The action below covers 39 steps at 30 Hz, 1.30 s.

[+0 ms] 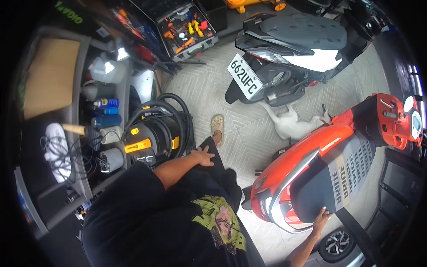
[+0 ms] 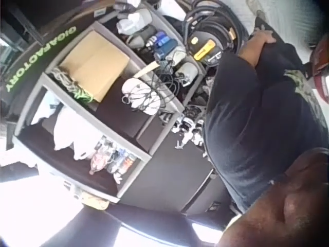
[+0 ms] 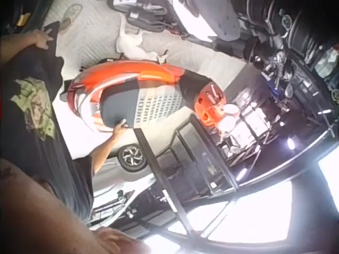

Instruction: Repairing a stand fan by removing the front grill with a screwdriver and then searching for tools in a toolbox.

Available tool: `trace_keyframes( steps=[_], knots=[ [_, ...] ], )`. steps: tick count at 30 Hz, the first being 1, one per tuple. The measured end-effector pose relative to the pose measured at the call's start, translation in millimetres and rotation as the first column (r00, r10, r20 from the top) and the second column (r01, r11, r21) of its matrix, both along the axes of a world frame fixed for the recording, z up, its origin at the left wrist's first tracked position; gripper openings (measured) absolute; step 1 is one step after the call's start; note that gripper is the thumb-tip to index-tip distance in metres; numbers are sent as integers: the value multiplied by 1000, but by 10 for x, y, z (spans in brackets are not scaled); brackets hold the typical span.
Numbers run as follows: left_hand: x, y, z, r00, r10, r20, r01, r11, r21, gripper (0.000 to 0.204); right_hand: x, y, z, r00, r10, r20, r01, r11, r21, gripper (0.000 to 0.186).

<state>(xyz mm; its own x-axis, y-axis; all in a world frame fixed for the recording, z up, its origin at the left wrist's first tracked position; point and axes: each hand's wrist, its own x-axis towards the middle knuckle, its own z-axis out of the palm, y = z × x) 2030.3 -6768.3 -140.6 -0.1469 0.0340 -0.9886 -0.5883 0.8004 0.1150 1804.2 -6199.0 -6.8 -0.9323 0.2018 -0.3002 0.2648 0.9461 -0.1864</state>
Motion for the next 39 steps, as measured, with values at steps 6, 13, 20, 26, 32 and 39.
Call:
trace_keyframes(
  steps=[6,13,20,26,32,39],
  knots=[
    [-227,-520,-181,989,81,124,-88,995,56,71,33,-1050,358,896,-164,-413,92,978,-189,58],
    [-882,-1080,-100,947,276,167,-237,946,-222,89,803,-3830,-491,981,192,-20,-163,766,-622,41],
    [-1287,-2339,-708,784,619,-42,-600,739,-307,111,154,-5144,-1448,428,414,803,-155,909,-386,106],
    [-1566,-2441,-913,836,511,200,-388,808,-442,116,88,-5516,-1871,454,143,880,-201,978,-55,113],
    [-1427,-2972,-1587,899,436,-35,-410,812,-415,71,248,-6005,-1964,460,53,886,-237,969,65,110],
    [-1243,-4763,-2019,509,359,-782,-791,554,-260,29,400,-6489,-2039,420,44,907,-307,947,96,106]
  ],
)
